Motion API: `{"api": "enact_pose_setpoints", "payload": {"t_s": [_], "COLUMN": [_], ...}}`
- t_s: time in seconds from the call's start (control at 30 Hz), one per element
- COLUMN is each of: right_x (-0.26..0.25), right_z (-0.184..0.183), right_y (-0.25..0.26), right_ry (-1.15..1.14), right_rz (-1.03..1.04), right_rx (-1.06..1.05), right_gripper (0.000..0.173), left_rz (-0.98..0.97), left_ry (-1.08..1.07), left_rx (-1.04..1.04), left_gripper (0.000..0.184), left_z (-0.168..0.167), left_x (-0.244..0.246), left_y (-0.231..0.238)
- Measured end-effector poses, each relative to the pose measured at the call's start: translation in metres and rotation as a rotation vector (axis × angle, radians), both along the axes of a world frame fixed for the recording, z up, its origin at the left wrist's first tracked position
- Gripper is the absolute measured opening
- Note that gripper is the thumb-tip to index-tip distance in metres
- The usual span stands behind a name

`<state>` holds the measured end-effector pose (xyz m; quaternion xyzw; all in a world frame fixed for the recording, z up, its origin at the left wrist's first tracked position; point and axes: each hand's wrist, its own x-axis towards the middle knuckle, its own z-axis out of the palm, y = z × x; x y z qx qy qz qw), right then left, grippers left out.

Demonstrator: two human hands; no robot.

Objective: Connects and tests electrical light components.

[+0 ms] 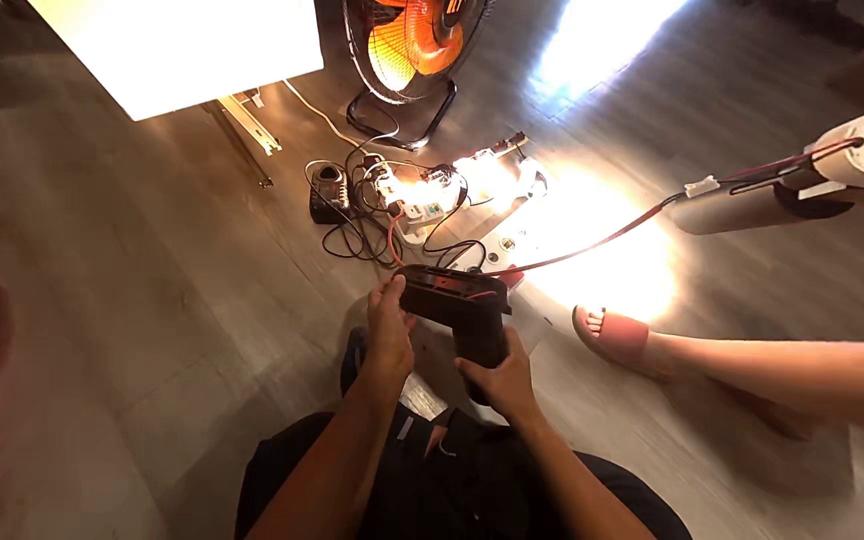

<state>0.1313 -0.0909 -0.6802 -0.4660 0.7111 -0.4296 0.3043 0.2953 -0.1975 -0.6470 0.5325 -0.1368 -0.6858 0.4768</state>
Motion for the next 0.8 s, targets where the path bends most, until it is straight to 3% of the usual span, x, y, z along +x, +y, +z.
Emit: {"api": "enact_pose_setpoints", "payload": {"t_s": [0.2, 0.3, 0.4, 0.57, 0.8], "right_x": [0.001, 0.001, 0.001, -0.003, -0.007], "right_z": [-0.006, -0.009, -0.010, -0.012, -0.012], "right_y": [0.003, 0.003, 0.002, 0.001, 0.000], "right_ry": [0.111, 0.118, 0.088, -0.003, -0.085], "right_rz": [0.077, 0.109, 0.137, 0.166, 0.266], "right_rx": [0.010, 0.038, 0.046, 0.038, 0.051], "right_gripper": [0.090, 0.089, 0.089, 0.082, 0.076], "left_rz": [-0.055, -0.241, -0.445, -0.816, -0.936], "left_ry": [-0.300, -0.647, -0.843, -0.973, -1.093], "left_rx": [-0.293, -0.561, -0.758, -0.825, -0.775], "left_gripper": [0.060, 0.064, 0.072, 0.098, 0.104], "left_z": [0.004, -0.002, -0.002, 0.001, 0.006], "left_x": [0.003, 0.008, 0.011, 0.018, 0.024], "left_y": [0.005, 0.006, 0.009, 0.004, -0.003]}}
